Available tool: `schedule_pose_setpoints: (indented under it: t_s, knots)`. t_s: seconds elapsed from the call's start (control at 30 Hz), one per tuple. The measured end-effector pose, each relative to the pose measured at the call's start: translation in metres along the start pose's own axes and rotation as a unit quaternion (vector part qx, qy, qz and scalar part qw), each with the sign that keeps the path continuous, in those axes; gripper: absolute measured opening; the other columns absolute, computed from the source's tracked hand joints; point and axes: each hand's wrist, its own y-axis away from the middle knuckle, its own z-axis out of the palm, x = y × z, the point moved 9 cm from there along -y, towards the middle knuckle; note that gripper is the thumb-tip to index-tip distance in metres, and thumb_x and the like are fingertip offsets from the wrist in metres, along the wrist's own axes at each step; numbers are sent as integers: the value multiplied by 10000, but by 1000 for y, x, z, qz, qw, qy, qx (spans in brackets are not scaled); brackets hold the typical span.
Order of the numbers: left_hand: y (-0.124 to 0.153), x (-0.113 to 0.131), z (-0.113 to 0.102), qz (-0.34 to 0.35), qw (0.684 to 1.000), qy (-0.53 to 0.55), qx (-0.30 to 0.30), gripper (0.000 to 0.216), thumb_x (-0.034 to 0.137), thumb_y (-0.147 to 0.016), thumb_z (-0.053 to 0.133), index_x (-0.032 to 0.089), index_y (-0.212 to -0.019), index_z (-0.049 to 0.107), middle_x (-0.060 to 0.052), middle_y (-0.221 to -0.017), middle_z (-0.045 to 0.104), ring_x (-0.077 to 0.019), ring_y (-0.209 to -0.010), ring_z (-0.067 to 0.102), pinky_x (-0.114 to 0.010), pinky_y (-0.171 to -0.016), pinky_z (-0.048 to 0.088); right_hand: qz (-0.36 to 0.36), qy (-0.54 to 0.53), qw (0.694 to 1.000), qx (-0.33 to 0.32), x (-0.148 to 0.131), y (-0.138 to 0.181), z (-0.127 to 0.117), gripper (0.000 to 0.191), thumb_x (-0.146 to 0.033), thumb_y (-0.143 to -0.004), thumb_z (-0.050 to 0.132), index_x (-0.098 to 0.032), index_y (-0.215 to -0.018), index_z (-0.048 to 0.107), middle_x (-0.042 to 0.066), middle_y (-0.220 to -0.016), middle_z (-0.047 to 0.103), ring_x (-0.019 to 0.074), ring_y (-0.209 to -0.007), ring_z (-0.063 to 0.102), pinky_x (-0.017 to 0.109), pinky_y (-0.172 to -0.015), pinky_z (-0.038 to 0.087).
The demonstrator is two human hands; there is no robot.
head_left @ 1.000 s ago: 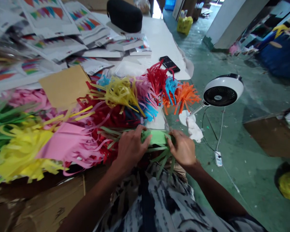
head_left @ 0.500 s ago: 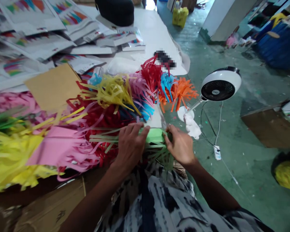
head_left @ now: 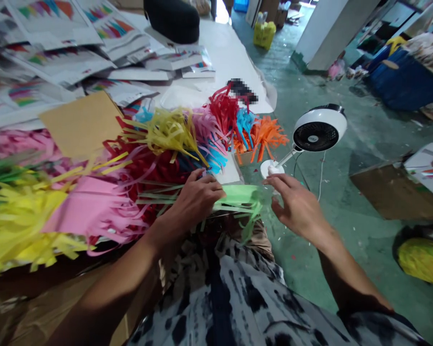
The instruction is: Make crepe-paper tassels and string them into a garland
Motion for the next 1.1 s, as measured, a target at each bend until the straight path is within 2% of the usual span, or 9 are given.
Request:
schedule_pose_setpoints:
  t_s: [0.17,0.3,0.4,0.5,0.63,0.77,0.87,0.93,1.1]
  knots:
    - [-1,-1,0,11,1000,2,19,375,30,-879,515,283,-963,779,-10,-996,791,-236,-1088,666,-566,-1205,266,-123,14,992,-6,-41,15,3,513,-169,-805,632,-248,-1311,655,143,-1525,475,373,-1453,390,572,-1155,325]
    - [-1,-1,-1,13,1000,-3,24,360,51,-901,514,285,-970,779,-5,-1005,797,-237,-1085,672,-577,-1189,287,-101,74,991,-38,-51,13,42,394,-257,-835,668,-155,-1215,699,219,-1528,490,393,-1507,317,621,-1224,198]
    - [-2,0,-2,14,1000,-4,28,367,45,-887,514,284,-966,781,-7,-993,799,-234,-1071,674,-580,-1192,290,-93,96,991,-28,-43,14,47,292,-311,-913,654,-165,-1153,736,218,-1520,517,391,-1521,311,637,-1230,181]
    - [-2,1,-3,16,999,-7,29,366,38,-874,516,279,-954,779,-4,-980,796,-231,-1062,676,-587,-1204,292,-130,72,989,-21,-31,22,26,287,-445,-987,625,-212,-993,793,165,-1506,555,370,-1529,323,623,-1235,203]
    - [1,4,-3,22,999,-27,42,329,46,-884,538,266,-935,776,-6,-989,794,-233,-1072,676,-612,-1224,289,-106,66,992,-1,-4,35,-18,420,-538,-1013,587,-234,-822,805,101,-1511,585,376,-1481,412,621,-1170,325]
    - [10,16,-5,40,996,-59,56,266,99,-925,595,273,-1024,770,-14,-1032,789,-246,-1138,670,-658,-1267,223,-93,23,992,88,-15,42,-39,268,-401,-1030,600,-236,-984,807,89,-1367,703,307,-1328,589,529,-1101,453]
    - [18,26,-5,48,994,-80,57,230,190,-963,621,271,-1133,753,-42,-1083,778,-266,-1191,666,-693,-1286,164,-153,-15,985,79,-53,35,-6,356,-338,-1063,539,-182,-1350,679,91,-1397,694,251,-1352,588,496,-1212,383]
    - [23,29,-4,47,993,-90,62,245,278,-977,639,272,-1201,735,-62,-1139,769,-287,-1231,657,-714,-1286,139,-181,0,983,35,-72,25,32,517,-417,-1078,498,-140,-1513,527,113,-1551,562,274,-1482,462,552,-1285,254]
    - [34,25,-1,38,991,-96,85,267,324,-982,661,279,-1239,718,-53,-1236,759,-281,-1294,638,-697,-1305,93,-130,43,991,-6,-56,11,90,751,-568,-1060,458,-86,-1622,333,162,-1680,337,314,-1574,303,603,-1304,137]
